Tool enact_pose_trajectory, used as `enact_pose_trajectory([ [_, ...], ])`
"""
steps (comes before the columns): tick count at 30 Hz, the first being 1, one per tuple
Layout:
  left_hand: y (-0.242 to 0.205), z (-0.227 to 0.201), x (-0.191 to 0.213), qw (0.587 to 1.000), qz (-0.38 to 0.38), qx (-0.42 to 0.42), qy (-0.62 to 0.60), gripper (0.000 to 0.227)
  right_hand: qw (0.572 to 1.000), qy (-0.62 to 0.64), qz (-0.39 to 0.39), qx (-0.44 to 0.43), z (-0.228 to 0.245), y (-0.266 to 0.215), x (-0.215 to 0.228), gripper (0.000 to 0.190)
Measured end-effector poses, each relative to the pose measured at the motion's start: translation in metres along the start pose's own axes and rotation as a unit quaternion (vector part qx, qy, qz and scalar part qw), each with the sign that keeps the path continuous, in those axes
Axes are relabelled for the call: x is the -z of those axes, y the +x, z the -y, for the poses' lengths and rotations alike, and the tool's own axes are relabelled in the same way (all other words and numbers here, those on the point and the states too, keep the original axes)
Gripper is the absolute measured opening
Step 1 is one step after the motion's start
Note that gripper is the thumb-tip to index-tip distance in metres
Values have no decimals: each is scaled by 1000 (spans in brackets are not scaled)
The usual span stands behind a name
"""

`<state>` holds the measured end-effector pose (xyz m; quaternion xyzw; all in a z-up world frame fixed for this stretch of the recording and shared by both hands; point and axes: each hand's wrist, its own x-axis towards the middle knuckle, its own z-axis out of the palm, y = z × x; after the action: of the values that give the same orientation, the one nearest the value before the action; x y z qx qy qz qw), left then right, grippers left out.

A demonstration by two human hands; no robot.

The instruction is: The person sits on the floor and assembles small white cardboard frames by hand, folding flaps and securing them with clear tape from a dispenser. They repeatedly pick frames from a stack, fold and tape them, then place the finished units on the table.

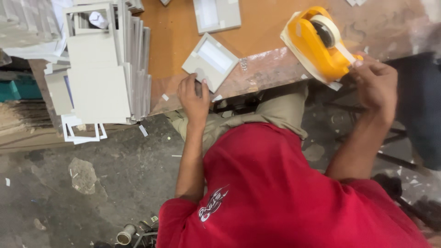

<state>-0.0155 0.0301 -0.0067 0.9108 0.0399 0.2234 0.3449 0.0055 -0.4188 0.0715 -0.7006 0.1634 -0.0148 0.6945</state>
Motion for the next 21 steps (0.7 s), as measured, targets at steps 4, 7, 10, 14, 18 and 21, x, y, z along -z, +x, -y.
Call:
enact_pose_trajectory([
  [4, 1, 0, 0, 1000, 11, 12, 2, 31, 971, -203, -71, 104, 28, -19, -18, 12],
  [7, 0, 1, 1, 1000, 9, 4, 3, 31, 967, -241, -69, 42, 40, -20, -20, 12],
  [10, 0, 2, 0, 1000, 4, -5, 1, 31, 930, -330, -34, 158, 38, -17, -11, 16],
  [14, -1, 4, -2, 1000, 7, -5, 1, 31, 941, -294, -75, 153, 16, -18, 6, 43],
  [18, -2, 6, -5, 1000, 0, -6, 8, 31, 997, -49, -57, 17, -13, -10, 13, 35],
  [21, -2, 7, -5, 1000, -1, -22, 8, 29, 993, 117, -34, 1, -30, -7, 21, 36],
])
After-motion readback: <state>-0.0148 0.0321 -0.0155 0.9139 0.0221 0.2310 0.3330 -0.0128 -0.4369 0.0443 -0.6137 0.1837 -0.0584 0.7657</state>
